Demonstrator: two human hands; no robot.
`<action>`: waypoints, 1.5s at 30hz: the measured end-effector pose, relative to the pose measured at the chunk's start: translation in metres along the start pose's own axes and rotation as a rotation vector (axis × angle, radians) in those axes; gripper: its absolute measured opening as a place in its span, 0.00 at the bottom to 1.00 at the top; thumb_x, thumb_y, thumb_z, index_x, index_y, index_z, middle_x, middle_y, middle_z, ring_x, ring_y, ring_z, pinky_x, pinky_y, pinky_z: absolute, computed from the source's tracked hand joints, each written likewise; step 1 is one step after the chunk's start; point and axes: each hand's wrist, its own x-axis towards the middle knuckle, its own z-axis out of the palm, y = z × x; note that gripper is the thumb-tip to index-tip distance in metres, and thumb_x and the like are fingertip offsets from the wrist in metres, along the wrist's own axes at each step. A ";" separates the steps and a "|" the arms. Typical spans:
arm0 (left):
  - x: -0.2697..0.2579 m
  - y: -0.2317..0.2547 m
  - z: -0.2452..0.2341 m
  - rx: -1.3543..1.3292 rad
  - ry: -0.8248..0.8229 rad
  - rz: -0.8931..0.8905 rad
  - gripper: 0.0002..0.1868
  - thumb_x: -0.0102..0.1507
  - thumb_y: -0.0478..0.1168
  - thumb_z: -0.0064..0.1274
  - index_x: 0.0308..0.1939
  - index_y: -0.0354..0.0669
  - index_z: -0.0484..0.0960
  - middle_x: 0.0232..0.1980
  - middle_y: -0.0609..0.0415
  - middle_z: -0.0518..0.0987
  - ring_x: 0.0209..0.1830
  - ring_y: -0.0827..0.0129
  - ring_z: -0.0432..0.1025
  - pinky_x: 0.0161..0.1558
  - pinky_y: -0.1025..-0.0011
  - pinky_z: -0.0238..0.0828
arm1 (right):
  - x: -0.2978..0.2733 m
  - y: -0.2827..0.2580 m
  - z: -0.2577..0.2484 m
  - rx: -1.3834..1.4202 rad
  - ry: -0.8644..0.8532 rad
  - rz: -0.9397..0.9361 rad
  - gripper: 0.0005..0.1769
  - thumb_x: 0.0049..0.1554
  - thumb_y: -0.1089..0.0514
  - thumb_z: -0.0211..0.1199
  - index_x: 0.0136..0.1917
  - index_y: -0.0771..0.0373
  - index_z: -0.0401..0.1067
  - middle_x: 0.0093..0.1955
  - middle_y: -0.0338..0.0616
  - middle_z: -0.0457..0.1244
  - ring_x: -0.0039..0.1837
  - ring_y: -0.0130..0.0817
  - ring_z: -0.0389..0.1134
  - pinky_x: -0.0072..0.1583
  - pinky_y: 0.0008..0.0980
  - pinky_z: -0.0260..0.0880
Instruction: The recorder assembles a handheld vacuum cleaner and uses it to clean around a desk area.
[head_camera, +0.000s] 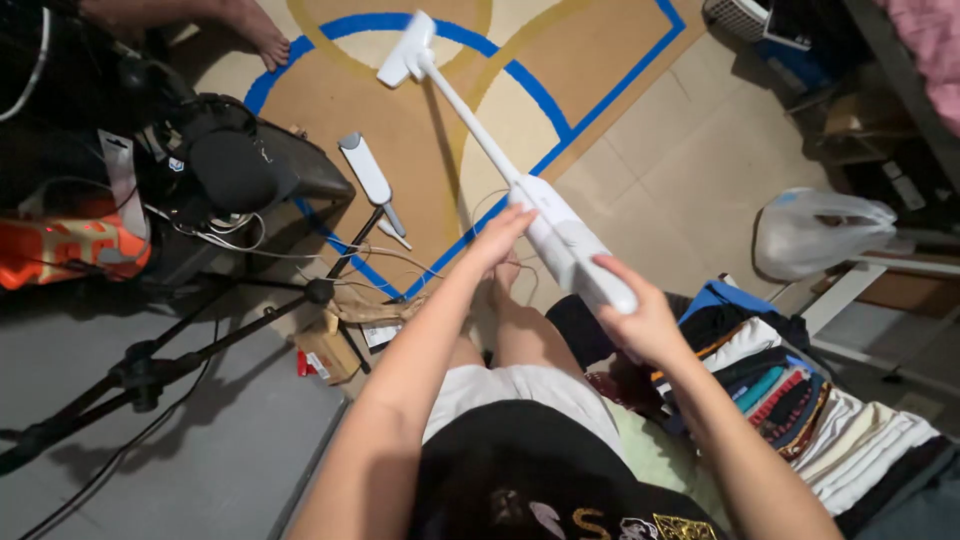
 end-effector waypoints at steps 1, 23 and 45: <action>0.021 -0.017 -0.004 0.099 -0.023 0.103 0.42 0.66 0.59 0.57 0.75 0.38 0.66 0.79 0.42 0.67 0.79 0.57 0.62 0.73 0.65 0.57 | 0.000 0.009 -0.005 0.128 0.015 0.131 0.39 0.48 0.67 0.60 0.73 0.49 0.69 0.44 0.45 0.65 0.32 0.30 0.62 0.35 0.29 0.63; 0.036 0.102 0.152 0.875 -0.145 0.527 0.50 0.44 0.54 0.72 0.67 0.45 0.68 0.62 0.38 0.78 0.65 0.46 0.72 0.65 0.58 0.70 | 0.012 -0.140 -0.232 -0.459 -0.233 0.273 0.42 0.51 0.46 0.71 0.78 0.40 0.63 0.29 0.47 0.67 0.26 0.32 0.61 0.31 0.34 0.64; 0.044 0.092 0.151 0.659 0.079 0.542 0.44 0.44 0.42 0.74 0.62 0.44 0.72 0.55 0.41 0.81 0.58 0.47 0.76 0.56 0.58 0.74 | 0.045 -0.190 -0.230 -1.146 -0.650 0.087 0.52 0.48 0.57 0.70 0.79 0.27 0.53 0.45 0.51 0.71 0.46 0.47 0.75 0.51 0.45 0.74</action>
